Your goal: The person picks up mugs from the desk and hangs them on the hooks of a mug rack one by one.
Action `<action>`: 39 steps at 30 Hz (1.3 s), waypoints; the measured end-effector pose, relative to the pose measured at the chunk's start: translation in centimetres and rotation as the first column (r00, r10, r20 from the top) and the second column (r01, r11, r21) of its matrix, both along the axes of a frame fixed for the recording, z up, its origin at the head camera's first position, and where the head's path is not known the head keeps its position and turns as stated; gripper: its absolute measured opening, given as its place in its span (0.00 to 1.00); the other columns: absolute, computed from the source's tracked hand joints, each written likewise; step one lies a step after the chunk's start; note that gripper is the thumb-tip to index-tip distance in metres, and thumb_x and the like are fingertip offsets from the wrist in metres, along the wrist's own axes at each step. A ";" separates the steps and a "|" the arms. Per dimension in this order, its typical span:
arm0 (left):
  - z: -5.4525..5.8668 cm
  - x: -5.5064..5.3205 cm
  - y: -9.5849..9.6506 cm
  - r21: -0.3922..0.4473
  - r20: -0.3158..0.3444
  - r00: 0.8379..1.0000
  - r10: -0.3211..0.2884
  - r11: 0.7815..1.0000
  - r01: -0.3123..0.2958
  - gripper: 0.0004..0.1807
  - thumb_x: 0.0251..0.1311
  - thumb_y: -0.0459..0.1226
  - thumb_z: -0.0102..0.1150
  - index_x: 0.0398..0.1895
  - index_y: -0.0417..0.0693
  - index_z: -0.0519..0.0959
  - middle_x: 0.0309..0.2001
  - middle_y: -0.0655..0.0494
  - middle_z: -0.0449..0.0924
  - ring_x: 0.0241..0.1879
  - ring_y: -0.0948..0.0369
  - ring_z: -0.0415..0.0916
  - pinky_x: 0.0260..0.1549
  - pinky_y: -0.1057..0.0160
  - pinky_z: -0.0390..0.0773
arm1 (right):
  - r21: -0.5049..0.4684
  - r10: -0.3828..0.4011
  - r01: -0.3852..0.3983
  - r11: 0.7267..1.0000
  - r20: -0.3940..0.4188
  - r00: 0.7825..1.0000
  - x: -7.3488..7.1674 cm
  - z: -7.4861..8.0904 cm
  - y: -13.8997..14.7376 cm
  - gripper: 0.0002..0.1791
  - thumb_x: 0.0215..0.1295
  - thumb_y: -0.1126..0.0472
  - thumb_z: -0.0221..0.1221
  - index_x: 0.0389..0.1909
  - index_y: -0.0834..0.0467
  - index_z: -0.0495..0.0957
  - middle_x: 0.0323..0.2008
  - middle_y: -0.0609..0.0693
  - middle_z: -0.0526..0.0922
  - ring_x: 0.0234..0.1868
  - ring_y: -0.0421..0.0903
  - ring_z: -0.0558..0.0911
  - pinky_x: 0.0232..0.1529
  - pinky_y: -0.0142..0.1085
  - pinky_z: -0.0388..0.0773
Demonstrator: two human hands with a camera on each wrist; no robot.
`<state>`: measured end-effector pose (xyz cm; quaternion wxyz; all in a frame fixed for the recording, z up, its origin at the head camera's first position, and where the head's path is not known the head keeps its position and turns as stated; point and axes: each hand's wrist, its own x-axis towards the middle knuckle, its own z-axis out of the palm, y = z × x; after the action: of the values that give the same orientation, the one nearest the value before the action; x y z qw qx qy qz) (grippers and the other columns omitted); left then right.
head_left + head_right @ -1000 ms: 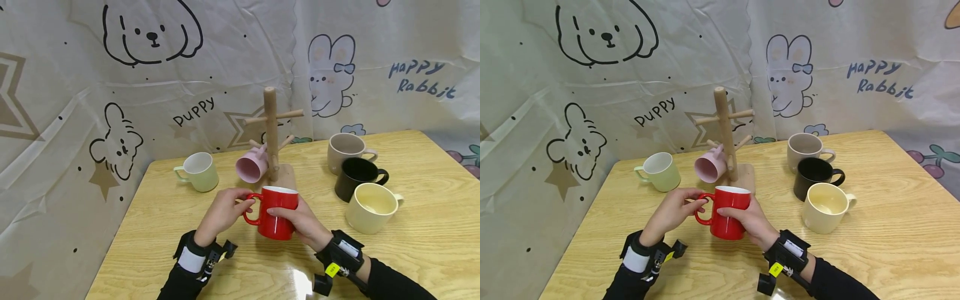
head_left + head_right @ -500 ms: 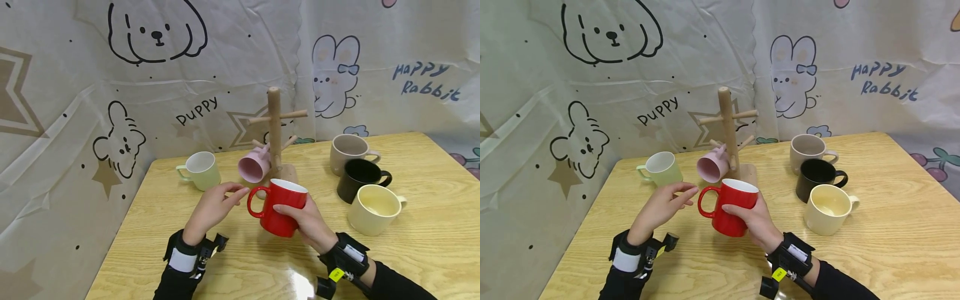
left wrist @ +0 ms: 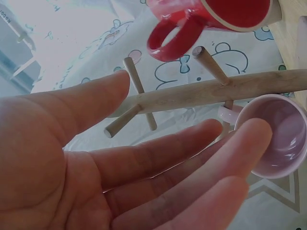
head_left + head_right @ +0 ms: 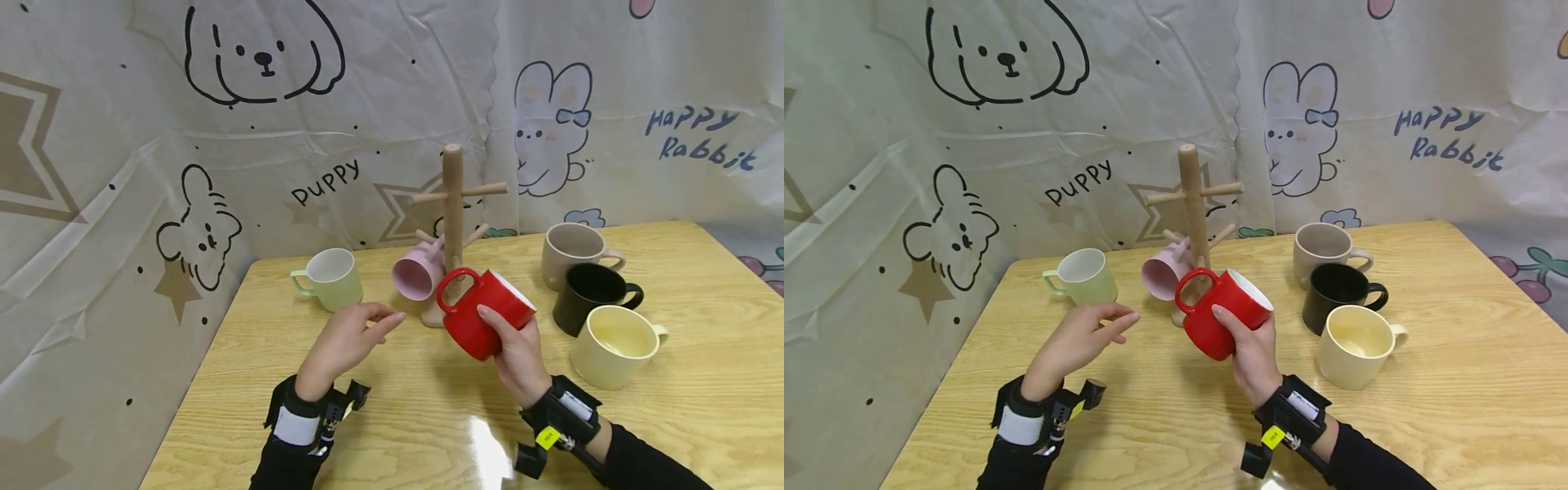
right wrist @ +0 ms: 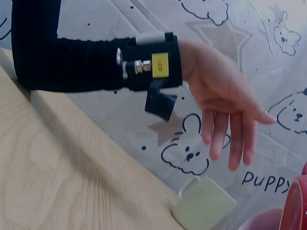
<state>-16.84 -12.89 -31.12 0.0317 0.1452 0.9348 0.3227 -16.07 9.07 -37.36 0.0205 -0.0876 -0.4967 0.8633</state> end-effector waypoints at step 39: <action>-0.8 -0.5 0.3 -0.096 0.024 0.998 -0.049 0.994 0.051 0.17 0.61 0.50 0.53 0.40 0.49 0.82 0.36 0.55 0.83 0.27 0.66 0.78 0.31 0.66 0.74 | -0.244 -0.028 0.043 0.969 0.067 0.997 -5.4 -4.8 -2.2 0.31 0.61 0.64 0.57 0.62 0.51 0.54 0.55 0.43 0.65 0.59 0.43 0.66 0.59 0.35 0.69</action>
<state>-17.32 -12.56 -31.90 0.0569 0.1635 0.9449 0.2777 -21.51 6.89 -42.11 0.0092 -0.1254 -0.3850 0.9143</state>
